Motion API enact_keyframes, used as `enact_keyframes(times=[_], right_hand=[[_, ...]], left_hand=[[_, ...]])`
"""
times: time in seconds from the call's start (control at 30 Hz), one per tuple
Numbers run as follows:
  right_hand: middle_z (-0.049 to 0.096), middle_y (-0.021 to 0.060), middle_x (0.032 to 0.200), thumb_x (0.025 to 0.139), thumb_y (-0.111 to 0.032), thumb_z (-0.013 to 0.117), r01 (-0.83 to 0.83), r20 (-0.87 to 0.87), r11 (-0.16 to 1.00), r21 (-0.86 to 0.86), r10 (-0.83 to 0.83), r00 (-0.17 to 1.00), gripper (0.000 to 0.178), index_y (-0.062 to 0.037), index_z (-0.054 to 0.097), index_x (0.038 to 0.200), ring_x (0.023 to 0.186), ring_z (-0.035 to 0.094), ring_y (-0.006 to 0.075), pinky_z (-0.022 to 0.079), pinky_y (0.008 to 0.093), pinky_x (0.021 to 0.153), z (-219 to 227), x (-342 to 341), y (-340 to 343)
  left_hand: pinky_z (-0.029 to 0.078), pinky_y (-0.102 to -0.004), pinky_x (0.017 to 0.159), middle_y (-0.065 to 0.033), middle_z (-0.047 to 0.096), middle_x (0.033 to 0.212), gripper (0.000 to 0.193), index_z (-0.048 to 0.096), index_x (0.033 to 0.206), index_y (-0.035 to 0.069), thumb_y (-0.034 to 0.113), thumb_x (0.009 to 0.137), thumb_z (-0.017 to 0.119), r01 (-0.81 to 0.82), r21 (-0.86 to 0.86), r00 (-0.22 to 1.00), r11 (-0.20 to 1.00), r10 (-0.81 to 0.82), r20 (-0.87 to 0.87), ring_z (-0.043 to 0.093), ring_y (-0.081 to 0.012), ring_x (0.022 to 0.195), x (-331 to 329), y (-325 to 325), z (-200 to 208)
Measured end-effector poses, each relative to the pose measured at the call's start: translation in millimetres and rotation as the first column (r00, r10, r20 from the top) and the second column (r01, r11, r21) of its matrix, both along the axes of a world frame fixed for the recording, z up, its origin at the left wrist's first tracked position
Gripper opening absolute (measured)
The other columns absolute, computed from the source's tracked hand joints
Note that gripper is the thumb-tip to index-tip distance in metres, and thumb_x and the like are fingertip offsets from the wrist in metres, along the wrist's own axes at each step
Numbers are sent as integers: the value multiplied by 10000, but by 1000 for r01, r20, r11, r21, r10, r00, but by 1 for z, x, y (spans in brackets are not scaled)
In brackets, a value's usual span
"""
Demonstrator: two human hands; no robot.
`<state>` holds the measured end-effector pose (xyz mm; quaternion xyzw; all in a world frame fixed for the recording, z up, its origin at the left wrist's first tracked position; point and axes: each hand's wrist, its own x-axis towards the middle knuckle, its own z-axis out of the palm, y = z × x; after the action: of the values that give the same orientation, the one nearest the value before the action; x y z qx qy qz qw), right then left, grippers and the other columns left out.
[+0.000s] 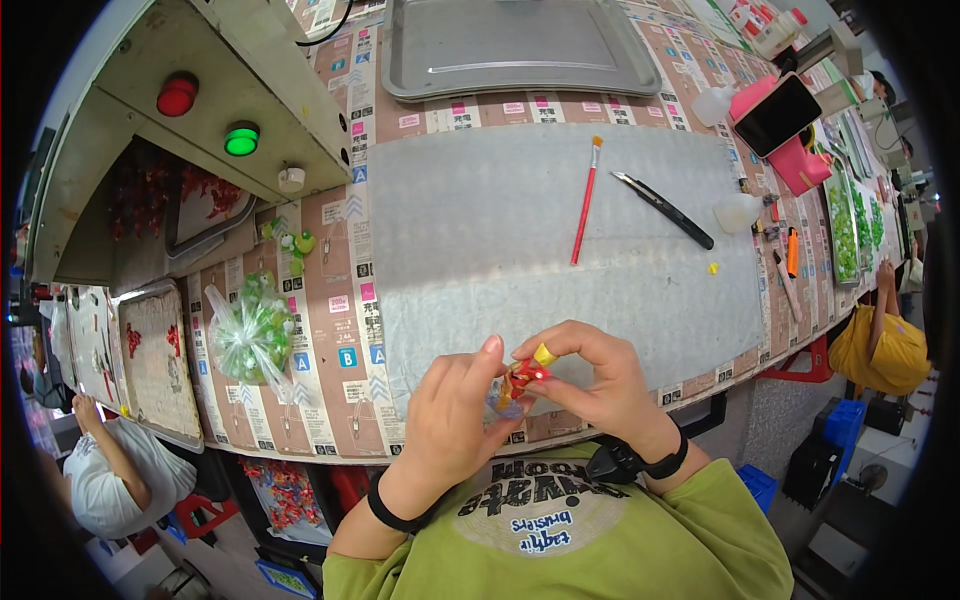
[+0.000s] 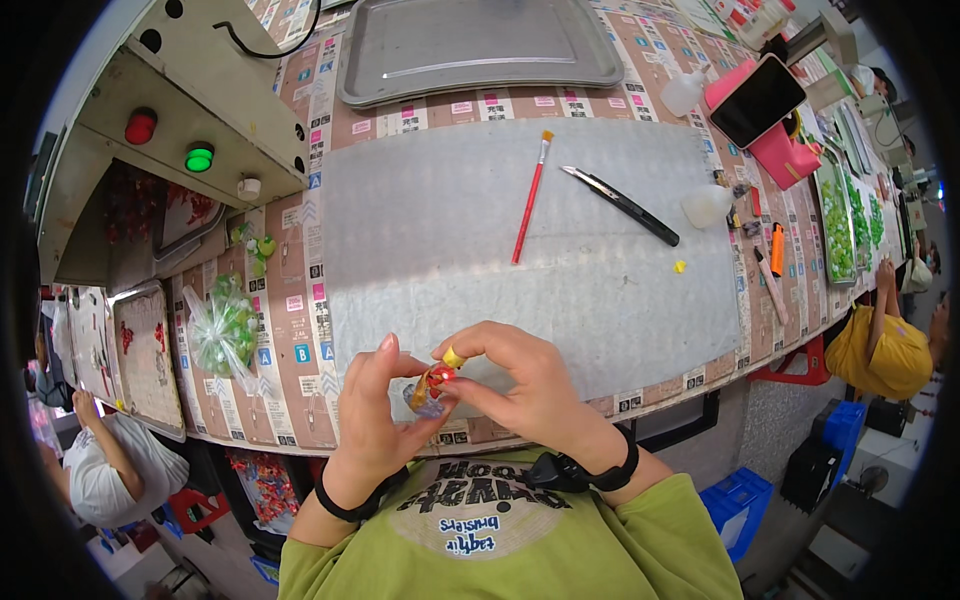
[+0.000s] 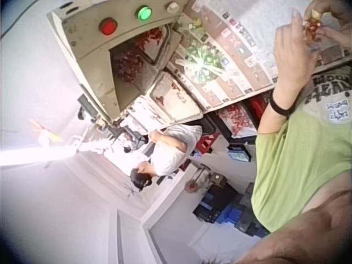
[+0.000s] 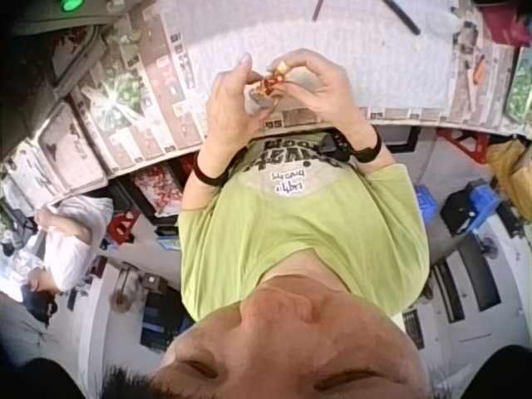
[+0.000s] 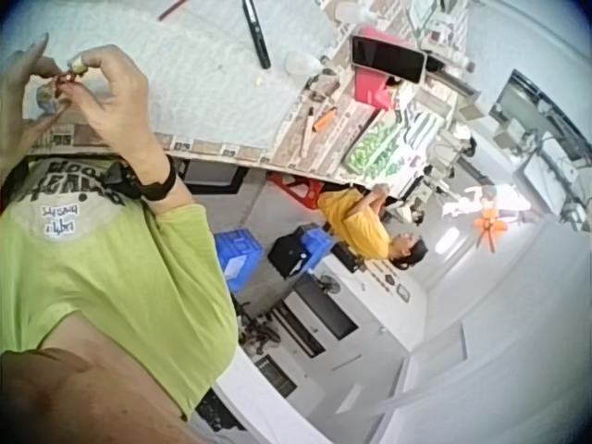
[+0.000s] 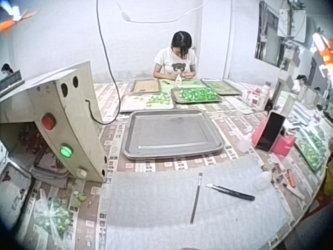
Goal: The user is applying glue to a small toy figure at a workbench in a factory setting.
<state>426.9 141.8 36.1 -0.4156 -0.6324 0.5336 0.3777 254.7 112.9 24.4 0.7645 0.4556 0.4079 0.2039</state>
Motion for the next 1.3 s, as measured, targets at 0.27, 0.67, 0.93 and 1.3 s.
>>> enact_keyframes(times=[0.27,0.67,0.93,1.3], right_hand=[[556,121,1053,745,70,584,-88,-440,985,-147,15,898,201,-33,564,917,989,553,204,448,308,845,-10,9,-1],[562,96,1032,661,-27,698,56,-120,997,45,-50,992,238,-55,564,857,900,546,217,415,324,800,-11,9,-4],[604,77,835,652,-70,719,38,24,971,236,-45,999,225,-35,574,821,765,554,218,417,313,693,-3,10,0],[601,89,790,687,-57,692,63,41,981,184,-72,997,157,-11,573,777,723,555,217,421,290,652,-3,11,-2]], left_hand=[[447,-322,726,-106,539,948,837,314,1294,34,158,608,778,124,-306,968,944,-47,246,540,-228,846,-2,0,13],[433,-260,773,-58,536,1005,575,461,1195,35,103,689,726,319,-606,812,729,119,571,536,-133,886,-3,-1,11],[434,-244,734,-48,541,963,610,459,1168,14,113,649,764,188,-537,851,822,137,508,527,-120,835,1,-3,11],[435,-224,743,-46,545,957,638,438,1174,-6,101,643,775,293,-644,781,707,212,588,526,-96,857,1,-2,12]])
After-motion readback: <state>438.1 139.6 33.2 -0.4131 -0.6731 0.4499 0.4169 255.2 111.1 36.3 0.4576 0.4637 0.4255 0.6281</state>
